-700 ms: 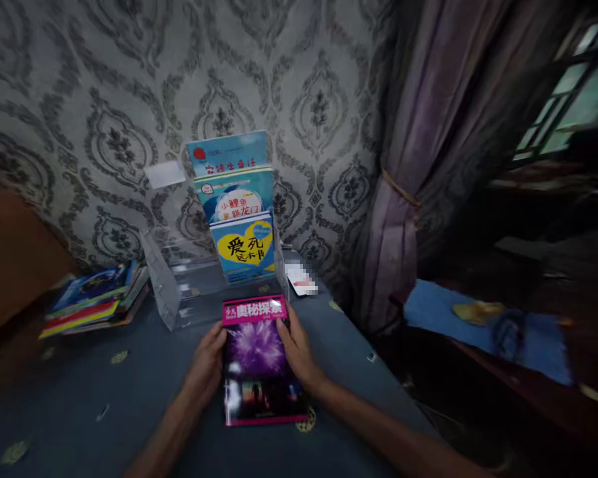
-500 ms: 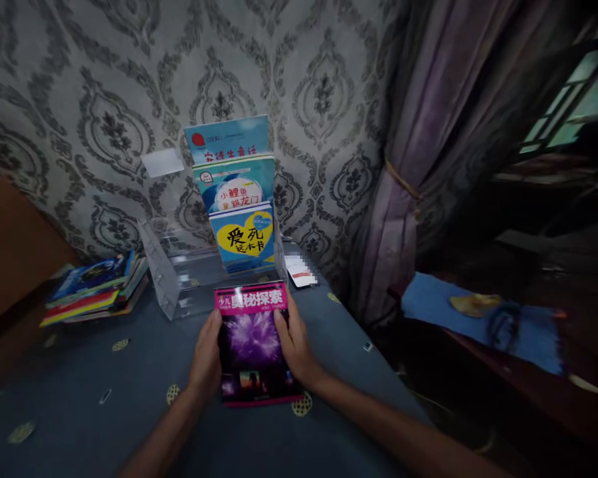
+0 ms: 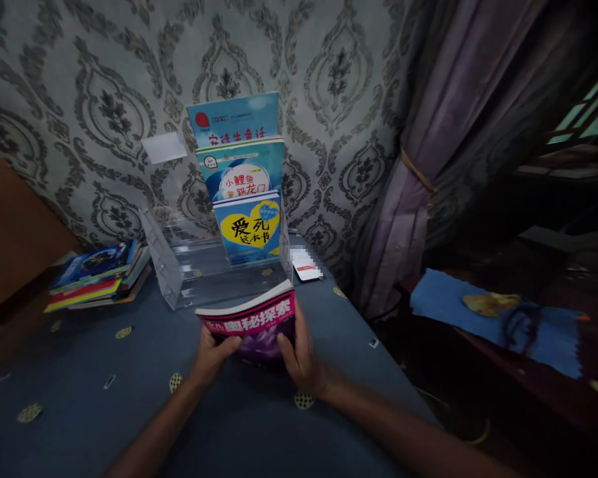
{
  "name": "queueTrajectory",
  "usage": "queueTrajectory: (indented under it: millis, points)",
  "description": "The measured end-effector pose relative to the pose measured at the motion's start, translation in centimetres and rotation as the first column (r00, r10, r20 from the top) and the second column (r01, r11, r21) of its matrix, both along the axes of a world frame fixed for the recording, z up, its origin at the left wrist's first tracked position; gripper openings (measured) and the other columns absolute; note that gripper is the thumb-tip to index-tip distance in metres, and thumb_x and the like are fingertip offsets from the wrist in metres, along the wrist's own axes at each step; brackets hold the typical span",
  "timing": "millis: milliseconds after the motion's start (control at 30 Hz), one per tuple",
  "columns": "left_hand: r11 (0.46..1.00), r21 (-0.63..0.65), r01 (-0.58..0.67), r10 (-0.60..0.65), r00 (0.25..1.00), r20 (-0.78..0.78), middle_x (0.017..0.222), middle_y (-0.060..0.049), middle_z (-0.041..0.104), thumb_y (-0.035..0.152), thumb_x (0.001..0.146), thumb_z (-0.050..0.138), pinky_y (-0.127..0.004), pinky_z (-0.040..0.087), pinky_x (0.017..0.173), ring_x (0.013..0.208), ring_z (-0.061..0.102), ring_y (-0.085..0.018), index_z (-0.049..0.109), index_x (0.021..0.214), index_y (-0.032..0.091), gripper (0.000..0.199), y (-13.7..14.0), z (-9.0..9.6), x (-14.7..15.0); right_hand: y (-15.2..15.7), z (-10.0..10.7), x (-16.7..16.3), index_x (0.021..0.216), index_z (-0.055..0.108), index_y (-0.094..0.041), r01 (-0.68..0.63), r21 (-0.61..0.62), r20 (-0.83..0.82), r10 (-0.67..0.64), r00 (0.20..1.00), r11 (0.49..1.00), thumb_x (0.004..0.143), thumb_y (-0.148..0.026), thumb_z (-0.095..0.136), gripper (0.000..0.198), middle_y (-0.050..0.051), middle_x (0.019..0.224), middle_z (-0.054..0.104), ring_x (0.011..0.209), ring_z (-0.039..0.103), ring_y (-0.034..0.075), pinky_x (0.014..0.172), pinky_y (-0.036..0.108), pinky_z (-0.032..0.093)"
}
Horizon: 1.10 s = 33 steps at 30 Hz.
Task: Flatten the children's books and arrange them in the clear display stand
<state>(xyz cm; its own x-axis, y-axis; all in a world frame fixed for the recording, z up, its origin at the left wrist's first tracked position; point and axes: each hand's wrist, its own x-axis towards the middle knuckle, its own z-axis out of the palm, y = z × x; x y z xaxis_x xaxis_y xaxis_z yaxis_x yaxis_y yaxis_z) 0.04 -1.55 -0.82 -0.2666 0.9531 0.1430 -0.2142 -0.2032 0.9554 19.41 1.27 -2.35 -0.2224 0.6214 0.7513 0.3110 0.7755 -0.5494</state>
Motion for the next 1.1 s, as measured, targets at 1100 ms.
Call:
queueTrajectory:
  millis: [1100]
  points:
    - [0.942,-0.052,0.331,-0.329,0.943,0.043,0.083,-0.008,0.076,0.061,0.047,0.092,-0.040,0.055,0.091,0.089,0.071,-0.027,0.076,0.087,0.013,0.065,-1.1,3.1,1.0,0.8,-6.7,0.7,0.140,0.044,-0.019,0.052,-0.231,-0.167,-0.092,0.982,0.972,0.076,-0.047,0.080,0.079,0.013,0.110,0.068,0.091,0.071,0.029,0.075,0.040,0.061]
